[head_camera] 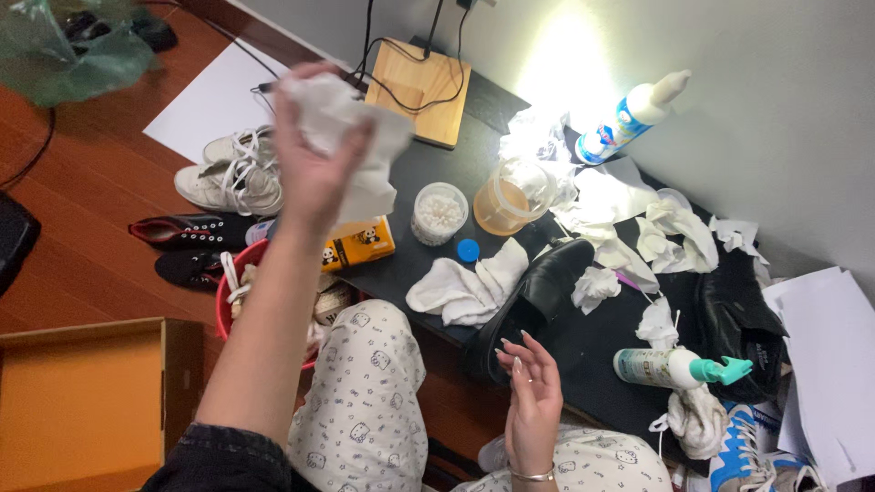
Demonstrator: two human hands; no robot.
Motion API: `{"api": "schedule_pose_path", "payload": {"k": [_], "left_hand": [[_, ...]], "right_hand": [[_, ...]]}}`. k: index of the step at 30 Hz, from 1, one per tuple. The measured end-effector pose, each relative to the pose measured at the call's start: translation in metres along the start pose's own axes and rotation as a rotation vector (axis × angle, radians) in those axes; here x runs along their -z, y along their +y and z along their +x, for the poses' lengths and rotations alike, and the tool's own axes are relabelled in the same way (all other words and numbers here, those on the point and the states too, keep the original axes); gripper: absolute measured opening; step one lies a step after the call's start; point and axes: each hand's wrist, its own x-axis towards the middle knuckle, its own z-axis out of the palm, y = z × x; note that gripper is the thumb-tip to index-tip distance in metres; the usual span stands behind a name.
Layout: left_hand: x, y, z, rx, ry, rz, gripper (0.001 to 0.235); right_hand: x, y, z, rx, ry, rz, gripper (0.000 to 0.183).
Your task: The person cleans a black shoe using a white cloth and a spray bottle. They wipe the sole and upper parts of the shoe, occasionally spraying cleaner and switching cloths. The task is performed at a table with various cleaning supplies and other shoes nearby.
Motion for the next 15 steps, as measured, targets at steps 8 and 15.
{"api": "schedule_pose_path", "payload": {"k": [8,15], "left_hand": [[0.059,-0.024,-0.055,0.646,-0.497,1.193,0.117],[0.034,-0.057,-0.032,0.184,0.159,0.237,0.036]], "right_hand": [[0.002,0.007,-0.001,0.002,0.015,-0.066,0.04],[0.0,0.004,-0.001,0.031,-0.001,-0.013,0.041]]}}
